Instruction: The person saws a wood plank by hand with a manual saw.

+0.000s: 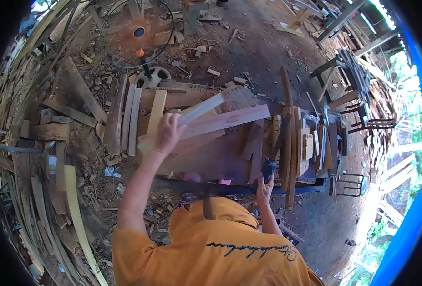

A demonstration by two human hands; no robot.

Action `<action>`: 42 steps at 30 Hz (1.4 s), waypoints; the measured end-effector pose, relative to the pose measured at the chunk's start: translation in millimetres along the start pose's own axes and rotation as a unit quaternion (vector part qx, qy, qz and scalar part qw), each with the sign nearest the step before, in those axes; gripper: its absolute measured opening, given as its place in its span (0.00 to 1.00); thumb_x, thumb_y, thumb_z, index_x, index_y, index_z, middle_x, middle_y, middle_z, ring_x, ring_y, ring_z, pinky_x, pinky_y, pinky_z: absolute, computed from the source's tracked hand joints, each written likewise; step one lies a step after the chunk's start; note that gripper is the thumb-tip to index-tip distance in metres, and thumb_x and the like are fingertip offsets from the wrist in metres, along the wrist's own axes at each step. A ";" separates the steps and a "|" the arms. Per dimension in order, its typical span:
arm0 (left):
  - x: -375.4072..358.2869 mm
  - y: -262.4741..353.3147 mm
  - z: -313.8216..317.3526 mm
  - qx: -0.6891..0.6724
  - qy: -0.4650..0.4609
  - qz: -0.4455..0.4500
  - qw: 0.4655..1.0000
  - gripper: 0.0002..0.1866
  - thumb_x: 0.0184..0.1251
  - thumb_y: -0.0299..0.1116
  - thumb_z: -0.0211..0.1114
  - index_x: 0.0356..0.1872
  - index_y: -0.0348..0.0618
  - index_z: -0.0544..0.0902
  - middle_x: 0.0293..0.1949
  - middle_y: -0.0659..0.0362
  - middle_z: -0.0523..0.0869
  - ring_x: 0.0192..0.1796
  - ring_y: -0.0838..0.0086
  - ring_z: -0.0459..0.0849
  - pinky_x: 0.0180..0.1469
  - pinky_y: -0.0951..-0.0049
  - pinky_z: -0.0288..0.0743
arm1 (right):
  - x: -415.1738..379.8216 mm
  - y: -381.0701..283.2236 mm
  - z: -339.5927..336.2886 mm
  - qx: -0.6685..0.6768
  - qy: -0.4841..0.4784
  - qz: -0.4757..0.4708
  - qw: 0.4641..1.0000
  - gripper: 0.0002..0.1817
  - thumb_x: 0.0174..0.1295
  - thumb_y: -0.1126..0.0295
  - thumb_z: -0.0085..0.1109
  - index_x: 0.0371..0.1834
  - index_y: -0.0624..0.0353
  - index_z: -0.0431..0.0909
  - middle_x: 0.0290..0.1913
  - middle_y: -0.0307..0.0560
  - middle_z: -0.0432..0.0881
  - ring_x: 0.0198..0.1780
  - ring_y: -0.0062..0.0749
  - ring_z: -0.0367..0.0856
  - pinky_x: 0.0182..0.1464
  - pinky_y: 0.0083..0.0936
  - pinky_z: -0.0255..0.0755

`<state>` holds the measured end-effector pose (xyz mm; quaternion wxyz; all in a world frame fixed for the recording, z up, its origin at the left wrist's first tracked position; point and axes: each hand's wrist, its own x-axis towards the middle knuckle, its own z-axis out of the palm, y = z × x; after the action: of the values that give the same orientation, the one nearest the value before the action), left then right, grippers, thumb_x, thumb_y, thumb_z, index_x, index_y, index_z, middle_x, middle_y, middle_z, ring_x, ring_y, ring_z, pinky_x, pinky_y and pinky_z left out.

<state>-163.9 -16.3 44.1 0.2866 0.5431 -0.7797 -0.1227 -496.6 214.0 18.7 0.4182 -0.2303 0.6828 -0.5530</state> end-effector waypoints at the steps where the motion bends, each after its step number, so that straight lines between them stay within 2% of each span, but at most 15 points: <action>1: -3.4 16.6 3.5 -0.046 -0.006 0.016 0.999 0.19 0.62 0.37 0.70 0.50 0.42 0.74 0.45 0.48 0.79 0.48 0.53 0.79 0.51 0.55 0.74 | -0.6 -2.8 5.9 0.017 0.000 -0.012 1.000 0.14 0.69 0.65 0.61 0.51 0.56 0.68 0.31 0.38 0.78 0.26 0.23 0.79 0.29 0.22 0.73; 4: -32.5 83.2 32.4 -0.170 -0.024 0.036 0.985 0.20 0.62 0.36 0.70 0.51 0.43 0.75 0.45 0.48 0.79 0.45 0.52 0.81 0.44 0.57 0.78 | 1.2 -25.6 31.3 0.071 -0.026 -0.009 0.997 0.18 0.64 0.69 0.67 0.51 0.55 0.68 0.32 0.39 0.80 0.26 0.24 0.80 0.29 0.22 0.74; 8: -53.1 152.5 73.3 -0.321 -0.112 0.082 0.937 0.22 0.62 0.35 0.70 0.55 0.40 0.75 0.45 0.47 0.80 0.50 0.51 0.79 0.54 0.58 0.75 | 11.2 -50.1 51.7 0.141 -0.036 0.073 0.987 0.21 0.61 0.70 0.69 0.54 0.55 0.70 0.40 0.41 0.82 0.37 0.26 0.82 0.40 0.24 0.78; 11: -65.8 180.8 86.2 -0.400 -0.093 0.072 0.909 0.23 0.60 0.35 0.71 0.55 0.40 0.75 0.45 0.49 0.81 0.50 0.53 0.79 0.54 0.59 0.74 | 23.1 -52.8 48.8 0.143 0.058 0.011 0.988 0.25 0.56 0.74 0.72 0.56 0.55 0.71 0.48 0.39 0.79 0.45 0.28 0.81 0.49 0.27 0.76; 14: -45.6 158.9 80.3 -0.303 -0.108 0.157 0.934 0.25 0.58 0.36 0.72 0.56 0.44 0.75 0.48 0.50 0.79 0.50 0.55 0.80 0.54 0.59 0.73 | 34.0 -44.8 25.4 0.094 0.133 -0.028 0.986 0.27 0.54 0.76 0.72 0.57 0.56 0.71 0.46 0.39 0.79 0.45 0.29 0.80 0.49 0.28 0.76; 16: -24.8 130.8 73.0 -0.156 -0.014 0.121 0.980 0.27 0.56 0.38 0.73 0.57 0.48 0.76 0.52 0.53 0.77 0.53 0.59 0.77 0.54 0.60 0.71 | 33.1 -48.8 10.3 0.096 0.163 -0.027 0.982 0.27 0.54 0.77 0.72 0.57 0.56 0.71 0.47 0.39 0.79 0.45 0.29 0.79 0.49 0.29 0.75; 18: -3.5 101.9 53.4 0.003 0.003 0.074 0.997 0.30 0.54 0.39 0.74 0.59 0.52 0.76 0.54 0.57 0.75 0.56 0.61 0.74 0.56 0.59 0.70 | 29.1 -48.1 -6.6 0.101 0.195 -0.022 0.975 0.28 0.53 0.77 0.72 0.57 0.56 0.71 0.47 0.39 0.79 0.45 0.29 0.79 0.49 0.29 0.75; 20: 3.3 62.2 61.0 0.047 0.014 0.080 0.996 0.32 0.53 0.42 0.75 0.61 0.52 0.76 0.53 0.60 0.75 0.57 0.62 0.72 0.57 0.59 0.69 | 27.0 -43.6 -22.7 0.104 0.213 -0.020 0.971 0.28 0.52 0.77 0.72 0.57 0.54 0.72 0.45 0.39 0.79 0.43 0.31 0.80 0.45 0.31 0.78; 21: 6.9 50.9 59.4 0.046 0.011 0.091 0.995 0.32 0.53 0.42 0.75 0.61 0.52 0.76 0.53 0.60 0.75 0.57 0.62 0.72 0.57 0.59 0.69 | 24.1 -42.9 -28.0 0.110 0.222 -0.020 0.969 0.28 0.52 0.77 0.72 0.57 0.54 0.72 0.45 0.39 0.79 0.43 0.31 0.80 0.45 0.31 0.78; 23: 16.7 36.0 56.2 0.051 -0.122 0.105 0.986 0.32 0.55 0.43 0.73 0.63 0.51 0.75 0.53 0.59 0.75 0.56 0.62 0.73 0.55 0.59 0.71 | 20.4 -42.5 -35.0 0.126 0.237 -0.027 0.963 0.28 0.52 0.76 0.72 0.57 0.55 0.72 0.46 0.39 0.79 0.44 0.32 0.80 0.45 0.32 0.77; 26: 23.7 29.9 56.8 0.028 -0.137 0.148 0.979 0.27 0.60 0.42 0.70 0.60 0.49 0.76 0.52 0.52 0.78 0.55 0.56 0.76 0.52 0.56 0.75 | 22.4 -28.7 -48.5 0.140 0.251 -0.012 0.958 0.27 0.52 0.76 0.72 0.56 0.55 0.72 0.46 0.38 0.79 0.44 0.31 0.79 0.47 0.33 0.77; 30: 41.2 31.0 51.8 -0.025 -0.148 0.146 0.978 0.18 0.64 0.39 0.66 0.53 0.46 0.81 0.44 0.49 0.82 0.51 0.53 0.79 0.51 0.56 0.76 | 24.7 -25.0 -50.8 0.148 0.253 -0.013 0.956 0.26 0.53 0.76 0.72 0.55 0.55 0.72 0.45 0.38 0.79 0.44 0.31 0.79 0.48 0.33 0.75; 32: 50.8 34.7 45.5 -0.029 -0.152 0.126 0.980 0.12 0.68 0.37 0.63 0.48 0.44 0.83 0.40 0.49 0.84 0.47 0.52 0.81 0.51 0.56 0.76 | 26.2 -22.5 -48.7 0.157 0.235 -0.031 0.959 0.25 0.53 0.76 0.73 0.53 0.57 0.73 0.43 0.37 0.79 0.42 0.26 0.78 0.47 0.26 0.73; 35: 67.9 33.5 40.9 -0.038 -0.175 0.055 0.982 0.10 0.69 0.34 0.60 0.47 0.44 0.83 0.41 0.49 0.84 0.46 0.51 0.82 0.49 0.54 0.76 | 25.0 -25.9 -43.6 0.153 0.233 -0.021 0.960 0.24 0.53 0.77 0.73 0.52 0.56 0.73 0.43 0.36 0.79 0.41 0.25 0.78 0.48 0.25 0.73; 42: 73.3 21.2 56.9 -0.116 -0.087 0.067 0.987 0.14 0.67 0.31 0.62 0.53 0.49 0.80 0.43 0.52 0.85 0.48 0.54 0.84 0.48 0.54 0.77 | 25.5 -20.9 -50.1 0.161 0.228 -0.021 0.960 0.25 0.53 0.76 0.72 0.53 0.57 0.72 0.43 0.37 0.79 0.42 0.25 0.78 0.49 0.25 0.72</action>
<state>-231.4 -82.3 31.9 0.2858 0.4401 -0.8168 -0.2397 -555.0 216.5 32.4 0.2714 -0.0423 0.6572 -0.7019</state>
